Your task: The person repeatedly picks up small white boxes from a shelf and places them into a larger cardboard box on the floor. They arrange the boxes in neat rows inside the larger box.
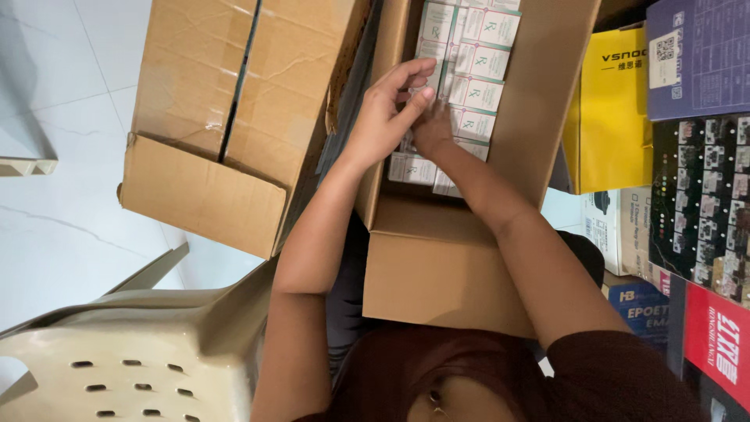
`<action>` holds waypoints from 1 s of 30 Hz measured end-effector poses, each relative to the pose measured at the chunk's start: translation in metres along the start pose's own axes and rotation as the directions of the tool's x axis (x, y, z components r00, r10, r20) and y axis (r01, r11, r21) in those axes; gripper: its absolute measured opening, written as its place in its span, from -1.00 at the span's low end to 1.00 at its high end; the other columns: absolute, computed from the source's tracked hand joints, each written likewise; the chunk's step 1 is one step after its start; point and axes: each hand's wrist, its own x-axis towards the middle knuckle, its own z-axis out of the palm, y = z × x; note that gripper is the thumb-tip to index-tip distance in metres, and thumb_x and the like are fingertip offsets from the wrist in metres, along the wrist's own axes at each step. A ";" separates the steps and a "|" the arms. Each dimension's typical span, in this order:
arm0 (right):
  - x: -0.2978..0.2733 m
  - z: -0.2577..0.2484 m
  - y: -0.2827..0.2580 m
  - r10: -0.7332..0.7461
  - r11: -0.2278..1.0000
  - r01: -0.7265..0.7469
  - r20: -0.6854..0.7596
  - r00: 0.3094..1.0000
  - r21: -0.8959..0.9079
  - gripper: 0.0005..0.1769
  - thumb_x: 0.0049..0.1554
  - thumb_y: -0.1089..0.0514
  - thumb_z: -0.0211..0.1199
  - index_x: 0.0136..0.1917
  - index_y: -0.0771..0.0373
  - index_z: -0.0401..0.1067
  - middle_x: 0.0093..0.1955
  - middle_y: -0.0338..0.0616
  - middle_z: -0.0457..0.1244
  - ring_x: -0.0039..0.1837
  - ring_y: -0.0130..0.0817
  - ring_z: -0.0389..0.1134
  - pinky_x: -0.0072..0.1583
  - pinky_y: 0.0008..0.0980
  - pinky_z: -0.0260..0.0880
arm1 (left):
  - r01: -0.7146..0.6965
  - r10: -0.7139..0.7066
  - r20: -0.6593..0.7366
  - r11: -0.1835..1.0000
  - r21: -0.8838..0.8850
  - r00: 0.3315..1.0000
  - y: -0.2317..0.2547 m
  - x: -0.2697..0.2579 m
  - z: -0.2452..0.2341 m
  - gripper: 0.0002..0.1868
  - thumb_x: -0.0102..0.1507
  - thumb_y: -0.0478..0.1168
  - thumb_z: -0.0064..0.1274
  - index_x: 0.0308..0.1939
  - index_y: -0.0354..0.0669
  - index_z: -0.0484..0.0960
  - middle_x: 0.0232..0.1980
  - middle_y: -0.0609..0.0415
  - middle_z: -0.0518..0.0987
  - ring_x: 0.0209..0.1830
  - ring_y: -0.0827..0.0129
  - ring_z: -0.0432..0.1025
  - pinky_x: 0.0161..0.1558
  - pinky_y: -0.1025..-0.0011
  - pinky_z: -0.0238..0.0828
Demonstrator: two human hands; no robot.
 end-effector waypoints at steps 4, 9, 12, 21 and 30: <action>-0.023 -0.019 -0.024 -0.236 0.971 0.238 -0.074 0.969 0.019 -0.15 0.28 -0.25 0.13 0.68 0.05 -0.07 0.69 -0.05 -0.17 0.71 0.03 -0.23 0.66 0.22 -0.26 | 0.002 -0.002 0.006 1.000 -0.021 1.000 0.003 0.000 0.003 -0.59 0.45 -0.21 0.08 0.36 -0.24 0.49 0.31 -0.02 0.57 0.28 0.30 0.51 0.26 0.34 0.52; -0.042 -0.046 -0.035 -0.182 0.936 0.268 0.334 0.925 -0.230 -0.05 0.16 -0.49 -0.02 0.64 -0.12 -0.19 0.73 -0.14 -0.43 0.69 -0.01 -0.63 0.54 0.28 -0.53 | 0.018 -0.018 0.010 1.000 -0.002 1.000 0.007 0.001 0.004 -0.59 0.44 -0.21 0.07 0.36 -0.24 0.48 0.31 -0.04 0.57 0.29 0.29 0.51 0.25 0.33 0.52; -0.041 -0.037 -0.033 -0.258 0.845 0.342 0.248 0.934 -0.411 -0.03 0.15 -0.49 0.04 0.67 -0.13 -0.08 0.75 -0.12 -0.32 0.71 0.07 -0.51 0.55 0.16 -0.60 | 0.029 -0.029 0.011 1.000 0.004 1.000 0.008 0.003 0.005 -0.59 0.44 -0.20 0.08 0.35 -0.24 0.49 0.30 -0.04 0.58 0.29 0.28 0.51 0.25 0.32 0.52; -0.020 0.009 -0.031 -0.266 0.853 0.375 0.317 0.910 -0.362 -0.09 0.20 -0.56 -0.16 0.66 -0.16 -0.08 0.75 -0.29 -0.29 0.73 -0.17 -0.50 0.59 0.12 -0.69 | 0.038 -0.038 0.016 0.999 -0.006 0.999 0.001 0.004 0.003 -0.58 0.45 -0.19 0.08 0.35 -0.24 0.48 0.32 -0.06 0.57 0.32 0.26 0.50 0.28 0.31 0.51; -0.024 0.003 -0.037 -0.262 0.840 0.389 0.346 0.901 -0.377 -0.07 0.22 -0.56 -0.16 0.68 -0.11 -0.09 0.75 -0.19 -0.29 0.73 -0.05 -0.51 0.58 0.13 -0.63 | 0.040 -0.040 0.015 0.999 0.013 0.999 0.000 0.006 0.004 -0.58 0.44 -0.19 0.08 0.35 -0.25 0.48 0.31 -0.05 0.58 0.30 0.27 0.52 0.27 0.33 0.51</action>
